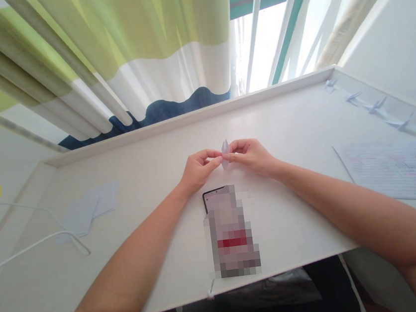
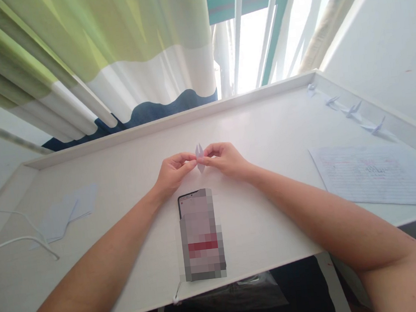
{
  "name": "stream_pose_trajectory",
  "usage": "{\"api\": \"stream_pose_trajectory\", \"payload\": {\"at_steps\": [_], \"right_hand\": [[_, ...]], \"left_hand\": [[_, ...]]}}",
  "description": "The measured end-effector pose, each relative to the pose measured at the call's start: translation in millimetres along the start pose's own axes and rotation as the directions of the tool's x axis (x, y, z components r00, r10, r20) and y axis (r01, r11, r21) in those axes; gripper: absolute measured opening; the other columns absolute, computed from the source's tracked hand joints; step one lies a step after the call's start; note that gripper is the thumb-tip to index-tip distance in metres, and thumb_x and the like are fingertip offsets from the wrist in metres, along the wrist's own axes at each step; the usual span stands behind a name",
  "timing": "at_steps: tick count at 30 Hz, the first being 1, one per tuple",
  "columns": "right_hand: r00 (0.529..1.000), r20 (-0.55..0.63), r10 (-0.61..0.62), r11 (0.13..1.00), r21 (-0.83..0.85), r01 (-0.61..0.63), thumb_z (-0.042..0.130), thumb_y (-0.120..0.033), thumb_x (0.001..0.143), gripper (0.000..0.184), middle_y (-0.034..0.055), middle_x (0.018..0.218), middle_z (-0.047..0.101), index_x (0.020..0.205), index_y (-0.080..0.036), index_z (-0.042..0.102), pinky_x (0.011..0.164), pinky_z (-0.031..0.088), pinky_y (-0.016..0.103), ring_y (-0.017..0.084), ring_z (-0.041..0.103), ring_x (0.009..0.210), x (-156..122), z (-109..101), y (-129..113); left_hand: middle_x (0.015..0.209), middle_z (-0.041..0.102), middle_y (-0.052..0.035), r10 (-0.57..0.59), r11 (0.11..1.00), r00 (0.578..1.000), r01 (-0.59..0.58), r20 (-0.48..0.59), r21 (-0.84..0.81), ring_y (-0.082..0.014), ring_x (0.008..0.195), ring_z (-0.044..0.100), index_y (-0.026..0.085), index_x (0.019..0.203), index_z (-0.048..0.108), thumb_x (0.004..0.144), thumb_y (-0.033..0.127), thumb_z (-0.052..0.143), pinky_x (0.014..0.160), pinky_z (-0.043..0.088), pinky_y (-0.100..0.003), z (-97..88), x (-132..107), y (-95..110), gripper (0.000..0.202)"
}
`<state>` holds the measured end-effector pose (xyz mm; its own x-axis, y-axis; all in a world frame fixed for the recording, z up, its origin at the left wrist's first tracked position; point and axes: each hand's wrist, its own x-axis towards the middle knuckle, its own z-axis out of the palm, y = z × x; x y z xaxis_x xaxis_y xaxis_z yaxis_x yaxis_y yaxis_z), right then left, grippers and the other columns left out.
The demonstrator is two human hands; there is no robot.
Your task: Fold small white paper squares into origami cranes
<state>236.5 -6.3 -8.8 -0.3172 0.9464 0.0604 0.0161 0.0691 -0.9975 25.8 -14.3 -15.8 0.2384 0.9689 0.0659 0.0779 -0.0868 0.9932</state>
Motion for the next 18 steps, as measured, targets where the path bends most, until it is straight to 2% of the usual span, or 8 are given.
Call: {"api": "stream_pose_trajectory", "payload": {"at_steps": [4,8,11,13,16,18], "right_hand": [[0.999,0.038,-0.014,1.0,0.021,0.013,0.094,-0.061,0.07,0.048,0.0041,0.086,0.076,0.081,-0.019,0.074,0.076,0.05,0.034,0.018,0.067,0.08,-0.2,-1.8,-1.3],[1.0,0.02,0.004,0.999,0.048,-0.005,0.095,-0.059,0.069,0.045,0.0036,0.083,0.076,0.082,-0.019,0.076,0.074,0.051,0.034,0.018,0.068,0.078,-0.1,-2.1,0.7],[1.0,-0.015,0.0,0.997,0.074,0.001,0.098,-0.057,0.066,0.045,0.0028,0.08,0.076,0.079,-0.02,0.075,0.073,0.053,0.034,0.018,0.068,0.076,-0.1,0.1,1.2],[0.999,-0.037,-0.009,0.993,0.119,0.014,0.101,-0.055,0.062,0.048,0.002,0.079,0.076,0.078,-0.02,0.072,0.075,0.055,0.034,0.018,0.07,0.076,-0.1,2.4,0.4],[0.999,-0.051,-0.006,0.985,0.17,0.015,0.103,-0.054,0.057,0.052,0.0012,0.079,0.076,0.082,-0.021,0.071,0.078,0.058,0.036,0.019,0.072,0.078,-0.1,5.0,-1.3],[0.999,-0.035,0.004,0.988,0.158,0.002,0.102,-0.055,0.059,0.053,0.0025,0.082,0.077,0.086,-0.02,0.073,0.08,0.059,0.037,0.019,0.073,0.079,-0.2,5.3,-1.9]], "left_hand": [[0.092,0.078,-0.0061,0.027,1.0,1.0,-0.027,0.009,-0.012,-0.0129,0.07,0.064,0.018,0.09,0.081,0.075,0.048,0.092,0.065,0.05,-0.026,-0.7,1.5,-1.9,0.035],[0.102,0.079,-0.0076,0.082,0.997,0.996,-0.082,-0.018,-0.002,-0.0145,0.079,0.067,0.018,0.085,0.081,0.075,0.049,0.093,0.071,0.053,-0.028,0.1,3.1,-4.5,0.035],[0.097,0.08,-0.0072,0.101,0.995,0.992,-0.102,-0.072,0.0,-0.0144,0.078,0.067,0.018,0.084,0.081,0.075,0.05,0.093,0.07,0.052,-0.028,1.0,4.0,-6.4,0.036],[0.09,0.079,-0.0055,0.108,0.993,0.989,-0.113,-0.102,-0.045,-0.0147,0.078,0.068,0.018,0.089,0.08,0.072,0.049,0.096,0.074,0.054,-0.028,1.9,4.5,-6.9,0.039],[0.085,0.077,-0.0031,0.089,0.986,0.991,-0.101,-0.096,-0.13,-0.0152,0.079,0.07,0.018,0.1,0.08,0.067,0.048,0.1,0.079,0.057,-0.03,3.3,4.6,-4.9,0.048],[0.085,0.078,-0.0034,0.06,0.988,0.995,-0.07,-0.073,-0.136,-0.0154,0.079,0.071,0.018,0.099,0.08,0.067,0.049,0.099,0.079,0.057,-0.03,3.7,3.9,-1.2,0.048]]}}
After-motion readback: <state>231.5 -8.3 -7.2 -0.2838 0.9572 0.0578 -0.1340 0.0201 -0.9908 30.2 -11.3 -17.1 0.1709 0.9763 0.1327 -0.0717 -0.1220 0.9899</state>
